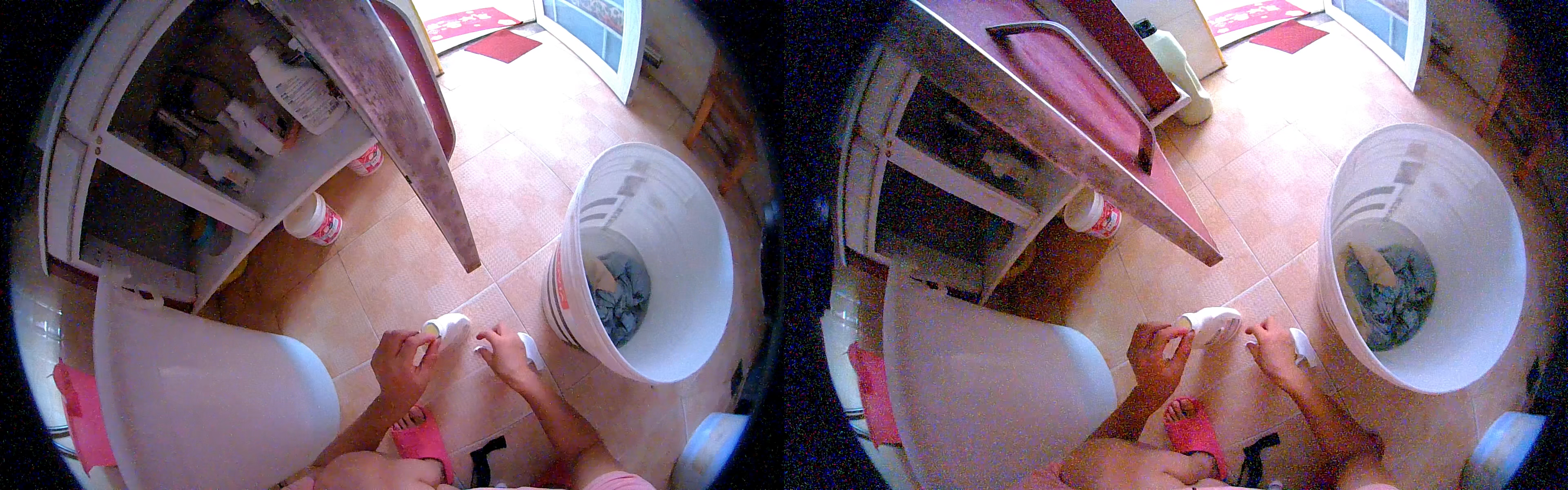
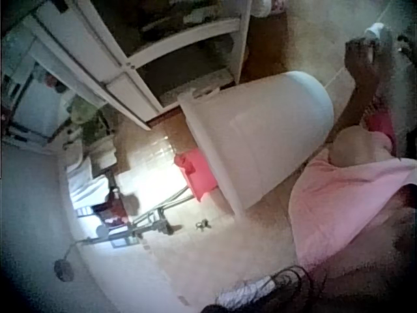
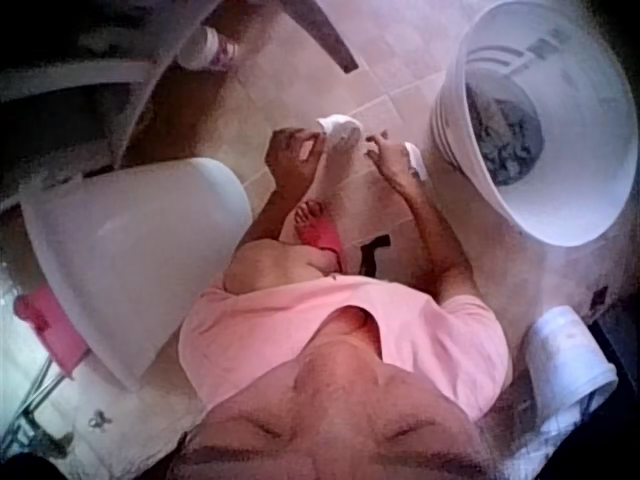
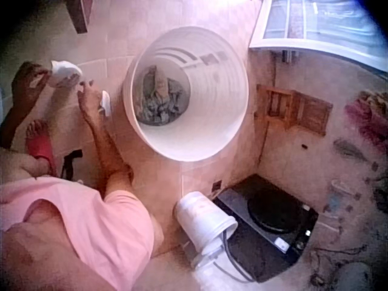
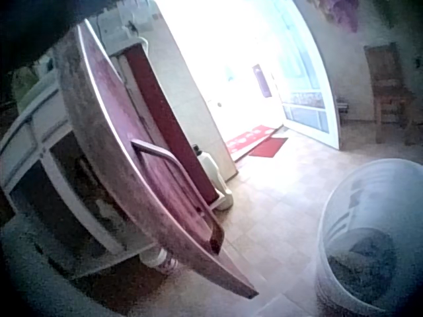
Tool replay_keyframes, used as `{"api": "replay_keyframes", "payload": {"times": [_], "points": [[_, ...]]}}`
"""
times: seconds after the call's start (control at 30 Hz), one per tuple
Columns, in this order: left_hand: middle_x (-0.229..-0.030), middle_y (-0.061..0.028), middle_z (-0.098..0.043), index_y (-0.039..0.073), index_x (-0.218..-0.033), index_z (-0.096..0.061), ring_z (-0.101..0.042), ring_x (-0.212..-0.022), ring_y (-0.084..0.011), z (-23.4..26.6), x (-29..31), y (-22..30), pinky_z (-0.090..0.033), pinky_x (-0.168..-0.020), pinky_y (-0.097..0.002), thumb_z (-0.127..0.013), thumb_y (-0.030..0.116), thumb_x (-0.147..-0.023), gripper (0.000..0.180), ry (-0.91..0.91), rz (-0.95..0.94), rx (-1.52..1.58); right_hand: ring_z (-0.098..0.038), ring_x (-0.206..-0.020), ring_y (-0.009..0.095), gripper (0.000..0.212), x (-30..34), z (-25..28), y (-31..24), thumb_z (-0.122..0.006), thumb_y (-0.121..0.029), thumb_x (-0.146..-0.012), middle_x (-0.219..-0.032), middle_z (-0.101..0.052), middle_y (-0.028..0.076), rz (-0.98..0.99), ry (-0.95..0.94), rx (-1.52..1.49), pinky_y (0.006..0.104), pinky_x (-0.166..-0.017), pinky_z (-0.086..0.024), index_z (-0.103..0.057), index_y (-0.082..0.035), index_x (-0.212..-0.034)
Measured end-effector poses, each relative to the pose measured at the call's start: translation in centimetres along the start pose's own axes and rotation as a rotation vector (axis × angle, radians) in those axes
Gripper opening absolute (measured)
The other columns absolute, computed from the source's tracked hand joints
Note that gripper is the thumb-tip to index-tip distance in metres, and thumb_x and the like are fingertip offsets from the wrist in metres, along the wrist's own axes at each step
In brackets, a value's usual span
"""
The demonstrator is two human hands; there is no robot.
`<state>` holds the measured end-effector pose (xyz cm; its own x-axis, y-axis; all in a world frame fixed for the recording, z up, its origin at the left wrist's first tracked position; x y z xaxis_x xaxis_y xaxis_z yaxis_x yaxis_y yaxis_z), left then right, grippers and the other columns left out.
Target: The person assembles a white spray bottle by hand, attaching the nozzle and pump mechanism. They then pick up a grey cloth from a white bucket and wring it out.
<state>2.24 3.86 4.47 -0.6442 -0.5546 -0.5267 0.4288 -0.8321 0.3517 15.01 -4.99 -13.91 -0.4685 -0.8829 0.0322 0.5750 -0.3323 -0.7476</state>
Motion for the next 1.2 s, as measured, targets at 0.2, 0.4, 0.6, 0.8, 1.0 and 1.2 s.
{"api": "replay_keyframes", "payload": {"times": [0.2,0.4,0.6,0.8,1.0,1.2], "points": [[-0.081,-0.0067,-0.057,0.011,-0.086,-0.062,-0.055,-0.068,-0.0207,-0.1,0.8,-0.7,-0.046,-0.060,-0.0318,-0.074,0.013,-0.068,0.022,-0.056,0.115,0.078,-0.054,-0.077,0.028,0.018,0.3,-4.0,1.5,-0.069,-0.014,-0.068,-0.078,-0.053,0.010,0.103,0.059,0.240,0.0401,-0.068,-0.043,-0.061,-0.009,-0.084],[-0.083,-0.0092,-0.057,0.009,-0.090,-0.064,-0.056,-0.072,-0.0232,0.3,0.7,-0.6,-0.047,-0.063,-0.0325,-0.071,0.012,-0.072,0.020,-0.062,0.133,0.110,-0.055,-0.073,0.028,0.012,0.3,-4.1,1.9,-0.062,-0.011,-0.077,-0.081,-0.054,0.012,0.035,0.106,0.111,0.0389,-0.063,-0.044,-0.056,-0.004,-0.085],[-0.084,-0.0098,-0.057,0.009,-0.091,-0.063,-0.057,-0.074,-0.0231,0.6,0.5,-0.7,-0.047,-0.063,-0.0322,-0.068,0.009,-0.074,0.017,-0.030,0.131,0.103,-0.059,-0.075,0.020,0.012,-1.1,6.3,-6.9,-0.059,0.000,-0.080,-0.084,-0.058,0.011,0.135,0.366,-0.509,0.0286,-0.067,-0.049,-0.054,-0.001,-0.091],[-0.087,-0.0096,-0.058,0.009,-0.090,-0.063,-0.057,-0.077,-0.0232,0.2,0.7,-0.6,-0.048,-0.063,-0.0311,-0.067,0.007,-0.075,0.016,-0.045,0.134,0.121,-0.061,-0.077,0.022,0.019,-0.9,7.5,-12.0,-0.063,-0.004,-0.079,-0.086,-0.061,0.012,0.298,0.155,-0.680,0.0319,-0.066,-0.050,-0.056,-0.001,-0.096],[-0.094,-0.0107,-0.059,0.010,-0.091,-0.061,-0.058,-0.083,-0.0259,0.7,-0.2,0.0,-0.049,-0.069,-0.0336,-0.067,0.008,-0.076,0.016,-0.016,0.097,0.110,-0.061,-0.077,0.012,0.017,-1.1,6.5,-11.5,-0.066,-0.006,-0.078,-0.084,-0.063,0.007,0.017,0.109,-0.763,0.0242,-0.068,-0.049,-0.059,0.000,-0.093],[-0.113,-0.0135,-0.058,0.008,-0.088,-0.054,-0.059,-0.098,-0.0277,-1.1,0.1,-1.1,-0.049,-0.078,-0.0337,-0.064,0.007,-0.079,0.014,-0.129,0.085,0.263,-0.059,-0.071,0.009,0.012,-0.9,6.2,-11.7,-0.066,-0.009,-0.079,-0.080,-0.063,0.005,-0.091,0.133,-0.712,0.0226,-0.063,-0.047,-0.061,0.000,-0.085]]}}
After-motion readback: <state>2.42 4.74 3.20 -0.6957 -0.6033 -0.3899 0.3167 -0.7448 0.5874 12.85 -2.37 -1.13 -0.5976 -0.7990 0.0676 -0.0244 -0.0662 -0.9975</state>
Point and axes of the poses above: each hand's wrist, its own x-axis away from the middle knuckle, its own z-axis out of the back of the hand, y = z × x, the point moved 8 cm from there along -x, towards the middle knuckle
